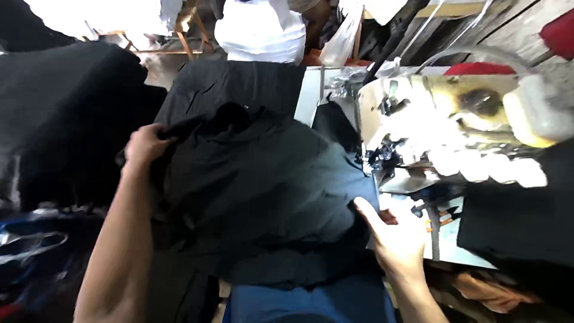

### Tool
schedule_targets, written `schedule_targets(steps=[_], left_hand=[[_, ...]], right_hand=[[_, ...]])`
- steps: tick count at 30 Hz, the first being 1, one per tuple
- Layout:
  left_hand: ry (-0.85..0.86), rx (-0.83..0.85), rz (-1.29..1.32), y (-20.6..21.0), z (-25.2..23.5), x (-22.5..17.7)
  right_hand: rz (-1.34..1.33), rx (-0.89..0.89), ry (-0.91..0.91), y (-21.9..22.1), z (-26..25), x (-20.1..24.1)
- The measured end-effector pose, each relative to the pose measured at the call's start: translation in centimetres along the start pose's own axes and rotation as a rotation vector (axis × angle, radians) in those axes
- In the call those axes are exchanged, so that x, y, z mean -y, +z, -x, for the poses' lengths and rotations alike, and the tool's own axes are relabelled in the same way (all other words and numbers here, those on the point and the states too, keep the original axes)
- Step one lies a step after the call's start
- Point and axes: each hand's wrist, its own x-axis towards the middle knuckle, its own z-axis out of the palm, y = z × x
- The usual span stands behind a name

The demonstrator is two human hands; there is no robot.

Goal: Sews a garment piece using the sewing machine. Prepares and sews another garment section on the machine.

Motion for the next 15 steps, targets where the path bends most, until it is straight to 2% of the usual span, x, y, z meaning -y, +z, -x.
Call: schedule_targets(steps=[1,4,6,7,8,10,11,12,13,15], left_hand=[[-0.032,-0.070,-0.014,-2.2,-0.2,-1.0],[-0.070,-0.444,0.040,-9.1,-0.8,-6.6],[0.004,-0.646,0.117,-9.9,-3.2,-11.3],[0.098,-0.619,0.177,-8.8,-4.5,-12.9],[0.244,-0.504,0.263,-6.7,-5.3,-14.0],[0.480,-0.163,0.315,-2.5,-5.0,-14.8],[0.511,-0.053,0.320,-0.2,-3.9,-14.7],[0.488,-0.011,0.324,1.9,-2.2,-13.7],[0.418,-0.036,0.312,3.4,-0.6,-11.8],[0.205,-0.206,0.260,4.1,1.1,-6.9]], right_hand=[[0.085,-0.011,-0.014,-0.3,-0.3,0.4],[0.194,0.025,-0.033,-1.0,-0.4,0.6],[0.097,0.042,0.044,-0.6,-0.1,0.9],[0.050,0.047,0.088,-0.5,0.1,1.1],[0.006,0.057,0.129,-0.3,0.2,1.4],[-0.027,0.075,0.159,-0.1,0.0,1.6],[-0.023,0.067,0.147,-0.1,0.0,1.3],[-0.014,0.058,0.125,-0.2,0.1,0.9],[-0.004,0.044,0.091,-0.2,0.1,0.5],[0.011,0.030,0.051,-0.6,0.0,0.2]])
